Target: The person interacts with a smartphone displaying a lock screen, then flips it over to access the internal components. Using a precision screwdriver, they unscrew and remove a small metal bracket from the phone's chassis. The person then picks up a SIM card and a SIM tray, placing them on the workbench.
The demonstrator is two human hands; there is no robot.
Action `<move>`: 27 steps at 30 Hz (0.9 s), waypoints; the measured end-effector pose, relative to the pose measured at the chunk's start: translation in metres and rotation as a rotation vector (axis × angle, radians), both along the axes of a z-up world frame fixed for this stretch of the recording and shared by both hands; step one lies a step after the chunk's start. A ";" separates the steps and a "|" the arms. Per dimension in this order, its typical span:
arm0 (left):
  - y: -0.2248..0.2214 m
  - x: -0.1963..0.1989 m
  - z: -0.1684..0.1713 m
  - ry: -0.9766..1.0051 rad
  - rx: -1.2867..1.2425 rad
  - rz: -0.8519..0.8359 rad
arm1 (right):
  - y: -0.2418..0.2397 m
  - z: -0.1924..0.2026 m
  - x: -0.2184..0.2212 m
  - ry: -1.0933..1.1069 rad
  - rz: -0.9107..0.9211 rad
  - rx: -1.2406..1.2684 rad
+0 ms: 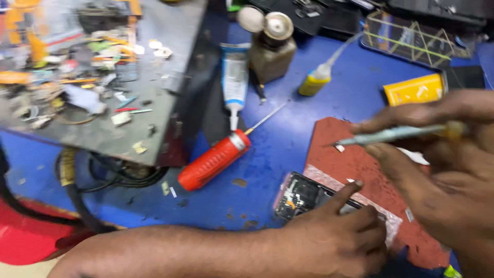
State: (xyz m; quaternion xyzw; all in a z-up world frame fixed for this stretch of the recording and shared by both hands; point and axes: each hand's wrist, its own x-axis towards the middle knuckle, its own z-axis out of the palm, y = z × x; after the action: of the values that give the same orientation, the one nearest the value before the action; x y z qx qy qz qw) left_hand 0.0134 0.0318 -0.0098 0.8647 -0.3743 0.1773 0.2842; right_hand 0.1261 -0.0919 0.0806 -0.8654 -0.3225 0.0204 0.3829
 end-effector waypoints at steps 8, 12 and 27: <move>0.006 -0.002 0.001 -0.060 0.006 0.020 | 0.136 0.062 0.018 -0.192 0.501 0.133; 0.007 -0.003 0.000 -0.053 0.082 0.013 | 0.171 0.076 0.025 -0.379 0.668 0.121; 0.004 -0.002 0.003 0.033 0.106 -0.025 | 0.149 0.070 0.024 -0.377 0.523 0.116</move>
State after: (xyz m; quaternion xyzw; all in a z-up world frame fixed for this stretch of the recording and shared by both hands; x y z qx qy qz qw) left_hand 0.0117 0.0358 -0.0070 0.8765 -0.3892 0.1393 0.2466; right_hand 0.1498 0.0567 0.1501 -0.7186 -0.5995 -0.0610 0.3470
